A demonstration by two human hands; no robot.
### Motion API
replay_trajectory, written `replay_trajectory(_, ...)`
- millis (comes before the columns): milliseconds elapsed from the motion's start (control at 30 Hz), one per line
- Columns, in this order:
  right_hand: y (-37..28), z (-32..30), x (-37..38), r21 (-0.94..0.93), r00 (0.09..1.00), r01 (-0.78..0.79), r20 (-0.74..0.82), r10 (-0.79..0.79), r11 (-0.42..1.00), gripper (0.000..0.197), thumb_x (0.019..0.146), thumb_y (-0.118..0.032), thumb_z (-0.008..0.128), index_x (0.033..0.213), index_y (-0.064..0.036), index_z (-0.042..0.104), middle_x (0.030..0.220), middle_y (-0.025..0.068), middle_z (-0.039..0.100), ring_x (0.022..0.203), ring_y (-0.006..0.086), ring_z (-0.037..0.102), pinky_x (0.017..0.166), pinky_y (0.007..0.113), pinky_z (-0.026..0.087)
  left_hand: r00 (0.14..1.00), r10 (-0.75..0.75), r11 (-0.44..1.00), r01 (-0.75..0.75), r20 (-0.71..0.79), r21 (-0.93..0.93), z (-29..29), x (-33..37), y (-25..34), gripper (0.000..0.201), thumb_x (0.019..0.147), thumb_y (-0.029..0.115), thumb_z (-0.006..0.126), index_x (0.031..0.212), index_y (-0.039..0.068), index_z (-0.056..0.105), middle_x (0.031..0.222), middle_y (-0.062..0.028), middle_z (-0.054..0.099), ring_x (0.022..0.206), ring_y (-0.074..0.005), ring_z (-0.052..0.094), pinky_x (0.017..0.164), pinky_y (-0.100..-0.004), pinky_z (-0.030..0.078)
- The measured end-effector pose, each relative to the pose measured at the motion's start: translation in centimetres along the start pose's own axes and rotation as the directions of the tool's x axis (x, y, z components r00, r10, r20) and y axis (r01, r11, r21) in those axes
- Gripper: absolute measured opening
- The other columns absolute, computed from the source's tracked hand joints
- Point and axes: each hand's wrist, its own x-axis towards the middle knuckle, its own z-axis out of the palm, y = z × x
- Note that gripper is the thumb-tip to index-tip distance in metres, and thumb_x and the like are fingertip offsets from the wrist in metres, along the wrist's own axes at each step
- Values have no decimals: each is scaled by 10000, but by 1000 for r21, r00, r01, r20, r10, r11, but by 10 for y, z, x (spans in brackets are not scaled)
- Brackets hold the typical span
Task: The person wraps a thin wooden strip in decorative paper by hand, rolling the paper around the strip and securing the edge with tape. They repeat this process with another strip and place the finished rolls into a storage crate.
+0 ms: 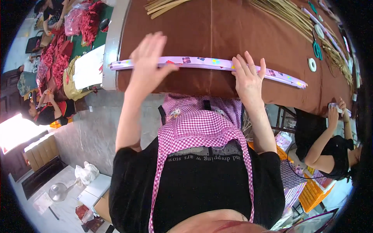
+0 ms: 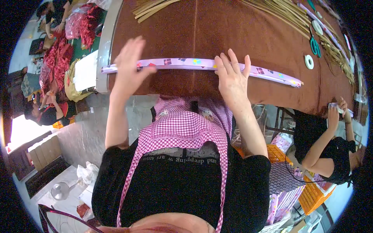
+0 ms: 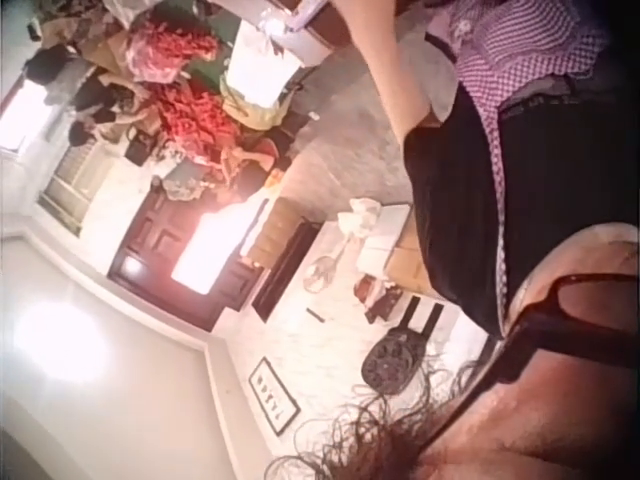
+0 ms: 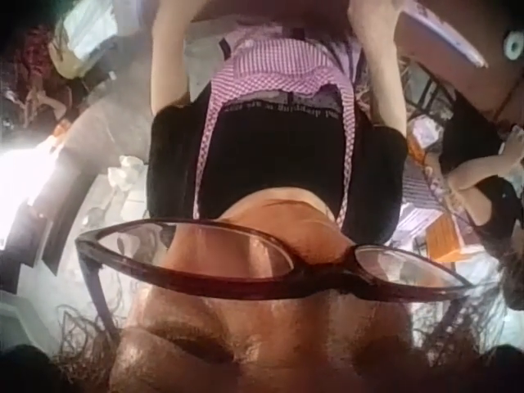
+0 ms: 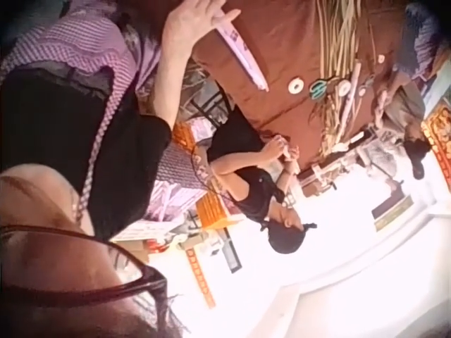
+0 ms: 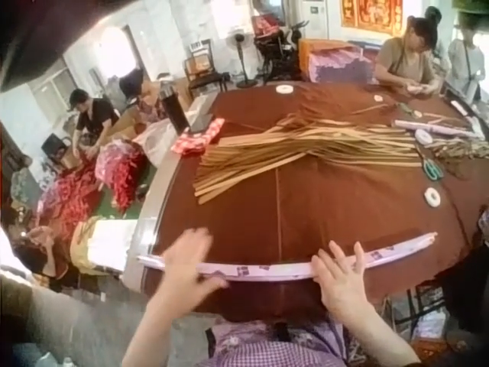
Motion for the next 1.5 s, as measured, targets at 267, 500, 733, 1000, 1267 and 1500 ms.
replay_trajectory(267, 0, -4, -2, -29, 1000, 19, -25, -20, 999, 410, 841, -105, 678, 1248, -82, 637, 1270, 60, 662, 1344, 236, 507, 1177, 587, 176, 864, 407, 913, -380, 296, -149, 46, 47, 27, 874, 739, 477, 780, 1408, 6, 473, 1491, -171, 459, 1442, -359, 336, 1134, -578, 269)
replay_trajectory(500, -3, 6, 3, 25, 995, 0, -98, 2, 1000, 372, 844, -118, 621, 1211, -72, 649, 1274, 74, 649, 1292, 225, 547, 1182, 582, 184, 827, 526, 847, -531, 199, -30, 67, 48, 71, 635, 836, 278, 719, 1370, 2, 513, 1385, -175, 548, 1319, -323, 484, 1097, -565, 325)
replay_trajectory(733, 7, 10, 3, 29, 986, -17, -163, 21, 999, 341, 863, -107, 585, 1192, -65, 663, 1273, 78, 651, 1268, 222, 567, 1191, 578, 197, 856, 505, 851, -515, 113, 100, 91, 45, 87, 529, 871, 161, 663, 1354, -17, 542, 1328, -180, 584, 1106, -251, 575, 1041, -519, 396)
replay_trajectory(1000, 6, 17, 0, 25, 992, -48, -115, 50, 999, 488, 863, -150, 623, 1327, -16, 560, 1423, 141, 542, 1392, 271, 452, 1200, 525, 233, 863, 504, 849, -502, 34, 165, 111, 47, 93, 459, 893, 124, 586, 1337, 10, 573, 1292, -136, 615, 1093, -232, 584, 1034, -506, 398)
replay_trajectory(1267, -5, 8, -4, 100, 968, -227, -83, 236, 969, 795, 794, -303, 751, 1431, 40, 422, 1549, 259, 329, 1461, 409, 296, 1201, 519, 230, 862, 505, 838, -504, 53, 210, 107, 50, 94, 452, 905, 129, 555, 1351, 62, 585, 1288, -142, 613, 1083, -223, 590, 1035, -506, 387)
replay_trajectory(1500, -11, 13, -12, 25, 883, -454, -116, 454, 890, 898, 792, -420, 747, 1425, 103, 383, 1534, 314, 314, 1460, 430, 282, 1206, 521, 213, 855, 515, 821, -511, 58, 253, 109, 48, 94, 464, 903, 131, 565, 1359, 46, 579, 1290, -138, 614, 1068, -213, 589, 1039, -485, 363)
